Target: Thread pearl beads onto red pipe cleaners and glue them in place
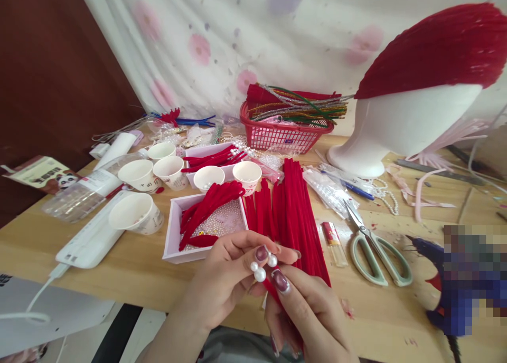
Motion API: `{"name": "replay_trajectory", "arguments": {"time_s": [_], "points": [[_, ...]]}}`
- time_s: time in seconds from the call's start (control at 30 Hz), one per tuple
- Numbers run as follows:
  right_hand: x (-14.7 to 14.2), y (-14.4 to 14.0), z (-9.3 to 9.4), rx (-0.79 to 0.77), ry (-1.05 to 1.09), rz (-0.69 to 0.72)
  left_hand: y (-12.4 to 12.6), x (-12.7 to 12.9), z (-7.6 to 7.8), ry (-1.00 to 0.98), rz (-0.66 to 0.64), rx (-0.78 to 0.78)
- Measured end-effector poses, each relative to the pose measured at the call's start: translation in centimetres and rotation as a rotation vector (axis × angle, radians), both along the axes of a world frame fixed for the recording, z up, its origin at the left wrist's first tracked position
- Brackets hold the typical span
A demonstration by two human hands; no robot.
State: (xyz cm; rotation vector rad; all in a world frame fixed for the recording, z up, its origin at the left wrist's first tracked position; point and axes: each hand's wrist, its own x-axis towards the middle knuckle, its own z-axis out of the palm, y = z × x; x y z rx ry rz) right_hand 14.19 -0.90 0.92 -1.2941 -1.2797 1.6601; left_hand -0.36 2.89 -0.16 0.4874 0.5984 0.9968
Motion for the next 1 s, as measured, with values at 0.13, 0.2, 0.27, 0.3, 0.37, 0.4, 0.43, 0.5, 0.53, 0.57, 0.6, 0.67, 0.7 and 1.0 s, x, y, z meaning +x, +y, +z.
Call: {"name": "replay_trajectory", "arguments": {"time_s": [0.13,0.2,0.27,0.3,0.37,0.4,0.43,0.5,0.53,0.57,0.6,0.67,0.7,1.0], "points": [[-0.1,-0.3,-0.2,0.004,0.033,-0.055,-0.1,0.2,-0.2,-0.020,-0.011,0.008],[-0.1,-0.4,-0.3,0.017,0.033,-0.074,0.0,0.4,-0.3,-0.027,-0.011,0.013],[-0.1,-0.5,-0.4,0.032,0.013,-0.065,0.1,0.5,-0.4,-0.023,-0.012,0.013],[-0.1,-0.5,-0.5,0.038,0.002,-0.061,0.2,0.5,-0.4,-0.022,-0.011,0.014],[0.0,-0.5,-0.6,0.047,-0.005,-0.069,0.2,0.5,-0.4,-0.027,-0.017,0.016],[0.0,-0.5,-0.6,0.045,0.000,-0.080,0.3,0.5,-0.5,-0.033,-0.020,0.016],[-0.1,-0.5,-0.6,0.039,0.007,-0.090,0.3,0.4,-0.5,-0.040,-0.024,0.017],[-0.1,-0.4,-0.5,0.018,0.022,-0.095,0.3,0.4,-0.7,-0.053,-0.024,0.013],[-0.1,-0.3,-0.5,0.007,0.029,-0.088,0.3,0.4,-0.8,-0.057,-0.023,0.010],[-0.2,-0.3,-0.5,0.001,0.037,-0.075,0.3,0.4,-0.9,-0.060,-0.022,0.001],[-0.3,-0.2,-0.5,-0.002,0.045,-0.060,0.3,0.5,-0.9,-0.061,-0.021,-0.005],[-0.4,0.0,-0.6,0.013,0.060,-0.069,0.2,0.7,-0.9,-0.055,0.024,-0.009],[-0.5,0.1,-0.7,0.033,0.065,-0.093,0.2,0.9,-0.9,-0.047,0.077,-0.001],[-1.2,0.7,-1.5,0.073,0.178,-0.117,-0.5,1.4,-1.3,-0.049,0.309,0.057]]}}
